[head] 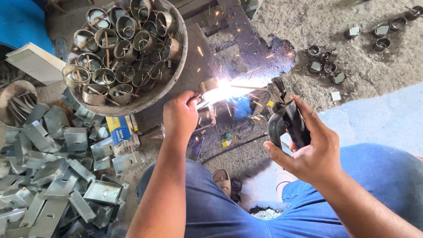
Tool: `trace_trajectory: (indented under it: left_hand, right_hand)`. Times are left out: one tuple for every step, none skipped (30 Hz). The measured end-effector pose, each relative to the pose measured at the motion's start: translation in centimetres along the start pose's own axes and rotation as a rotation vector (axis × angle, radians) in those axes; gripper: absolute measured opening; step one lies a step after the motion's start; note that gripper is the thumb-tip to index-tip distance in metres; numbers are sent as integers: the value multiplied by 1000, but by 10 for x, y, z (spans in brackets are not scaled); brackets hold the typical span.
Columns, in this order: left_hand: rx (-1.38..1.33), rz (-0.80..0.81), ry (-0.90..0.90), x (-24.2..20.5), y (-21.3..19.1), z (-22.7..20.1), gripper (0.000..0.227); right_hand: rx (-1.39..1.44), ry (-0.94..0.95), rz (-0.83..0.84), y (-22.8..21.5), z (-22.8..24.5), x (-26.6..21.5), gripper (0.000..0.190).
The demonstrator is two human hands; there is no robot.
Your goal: The person welds metal rings onto a metal structure using a welding rod.
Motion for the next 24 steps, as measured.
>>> trace_trajectory:
  left_hand:
    - [0, 0, 0, 0, -1, 0, 10]
    - [29, -9, 25, 0, -2, -2, 11]
    - [57, -18, 51, 0, -2, -3, 13]
    - [57, -17, 52, 0, -2, -3, 13]
    - [59, -14, 40, 1, -1, -2, 13]
    - [62, -11, 29, 1, 0, -1, 14]
    - [62, -11, 29, 1, 0, -1, 14]
    - [35, -21, 33, 1, 0, -1, 14]
    - [8, -32, 36, 0, -1, -2, 14]
    - [8, -31, 37, 0, -2, -3, 14]
    - [8, -22, 26, 0, -3, -4, 15]
    - [7, -13, 16, 0, -5, -6, 16]
    - [7, -13, 16, 0, -7, -8, 16]
    - [0, -8, 15, 0, -8, -11, 19]
    - [-7, -3, 15, 1, -10, -13, 22]
    - [-7, -4, 14, 1, -11, -16, 22]
    - [29, 29, -69, 1, -10, -14, 23]
    - [64, 63, -153, 1, -9, -11, 25]
    - [63, 63, -153, 1, -10, -12, 25]
    - [33, 57, -124, 1, -10, -12, 25]
    - [3, 51, -95, 0, -10, -12, 25]
    - [4, 51, -96, 0, -9, -10, 25]
    - [4, 21, -32, 1, -10, -10, 24]
    - [3, -8, 32, 0, -10, -11, 23]
  right_hand:
    - [3, -5, -7, 0, 0, 0, 100]
    - [3, -4, -7, 0, -1, 0, 100]
    - [-18, -15, -2, 1, -2, 0, 101]
    - [-40, -26, 3, 1, -2, 0, 103]
    - [-41, -26, 2, 1, -2, 0, 103]
    - [-65, 13, 11, 2, -4, 0, 103]
    - [-89, 53, 20, 3, -6, -1, 104]
    - [-89, 53, 20, 2, -7, 0, 104]
    - [-73, -20, 13, 2, -4, 1, 102]
    - [-56, -94, 8, 2, 0, 1, 100]
    - [-57, -94, 8, 2, 0, 1, 100]
    - [-29, -66, 5, 3, -1, 1, 99]
    - [-1, -38, 2, 3, -2, 1, 97]
    - [-1, -38, 2, 3, -2, 1, 97]
    - [28, -5, 2, 3, -4, 2, 96]
    - [58, 28, 2, 3, -5, 2, 96]
    - [57, 29, 2, 4, -5, 2, 96]
    - [67, 9, 0, 4, -4, 2, 95]
    - [75, -11, -1, 4, -3, 2, 94]
    - [75, -11, -1, 3, -3, 2, 94]
    - [68, -8, 1, 3, -3, 2, 93]
    - [60, -5, 3, 4, -3, 2, 93]
    - [60, -5, 3, 4, -4, 2, 93]
    - [67, 22, 10, 4, -5, 2, 93]
Point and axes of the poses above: each hand's wrist, its own x-axis towards the middle knuckle, its own y-axis out of the palm, z = x × y, the point moved 5 cm from there along x, towards the middle knuckle, and after that the axes turned 8 degrees about -z, right-handed, at the moved point
